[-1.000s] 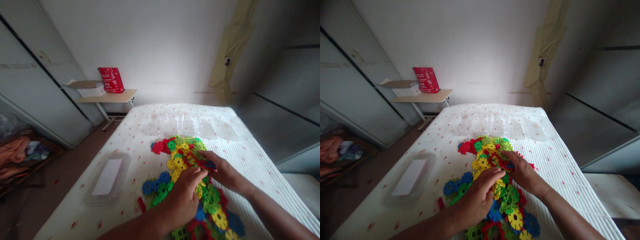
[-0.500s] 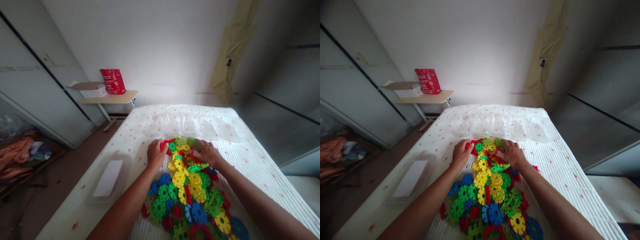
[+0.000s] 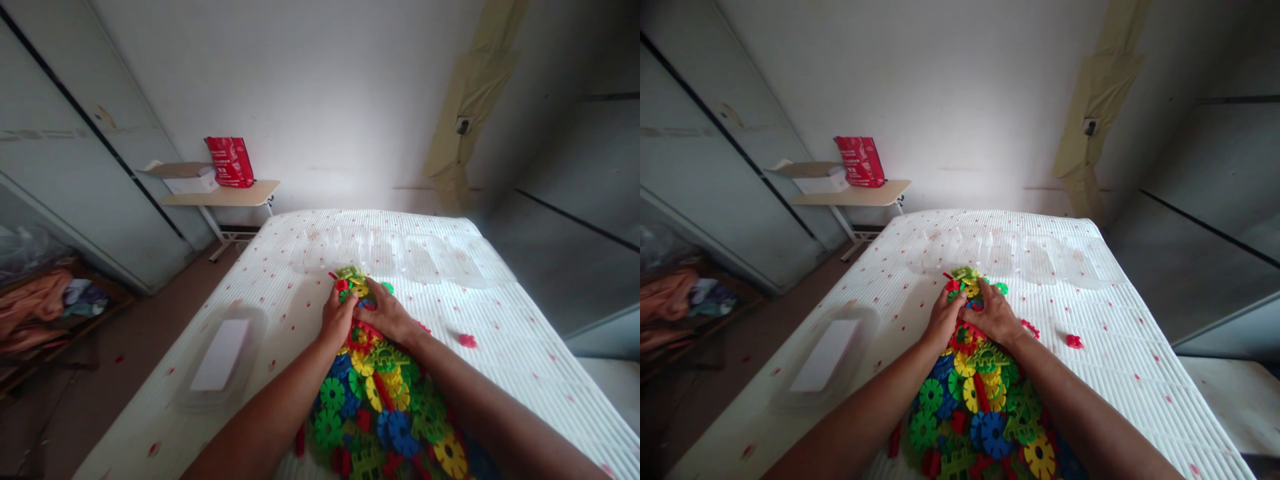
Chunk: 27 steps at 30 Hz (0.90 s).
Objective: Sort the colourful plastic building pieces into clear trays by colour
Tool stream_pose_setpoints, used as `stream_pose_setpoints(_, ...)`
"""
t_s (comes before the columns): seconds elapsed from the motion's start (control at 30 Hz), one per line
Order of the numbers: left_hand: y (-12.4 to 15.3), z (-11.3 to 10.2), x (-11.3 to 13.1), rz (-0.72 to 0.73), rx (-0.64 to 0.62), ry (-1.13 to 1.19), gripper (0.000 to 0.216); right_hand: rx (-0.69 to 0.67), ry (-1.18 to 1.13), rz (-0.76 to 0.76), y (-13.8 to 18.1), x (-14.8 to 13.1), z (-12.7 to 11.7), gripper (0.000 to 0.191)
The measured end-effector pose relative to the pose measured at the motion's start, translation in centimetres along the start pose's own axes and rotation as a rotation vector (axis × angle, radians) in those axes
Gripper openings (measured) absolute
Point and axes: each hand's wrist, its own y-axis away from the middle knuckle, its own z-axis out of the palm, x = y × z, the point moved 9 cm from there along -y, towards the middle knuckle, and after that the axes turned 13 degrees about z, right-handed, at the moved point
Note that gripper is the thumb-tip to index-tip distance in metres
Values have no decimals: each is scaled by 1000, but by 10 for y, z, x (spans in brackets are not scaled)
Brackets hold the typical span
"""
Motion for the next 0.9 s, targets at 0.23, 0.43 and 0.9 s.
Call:
stream_pose_setpoints(0.23, 6, 16, 6, -132, 46, 421, 31, -283, -583, 38, 11, -11, 6, 75)
stream_pose_setpoints(0.43, 21, 31, 38, -56, -67, 429, 35, -334, -715, -71, 22, -9, -21, 62)
stream_pose_setpoints(0.9, 81, 78, 117, 496, -651, -73, 43, -176, -304, -122, 56, 44, -75, 46)
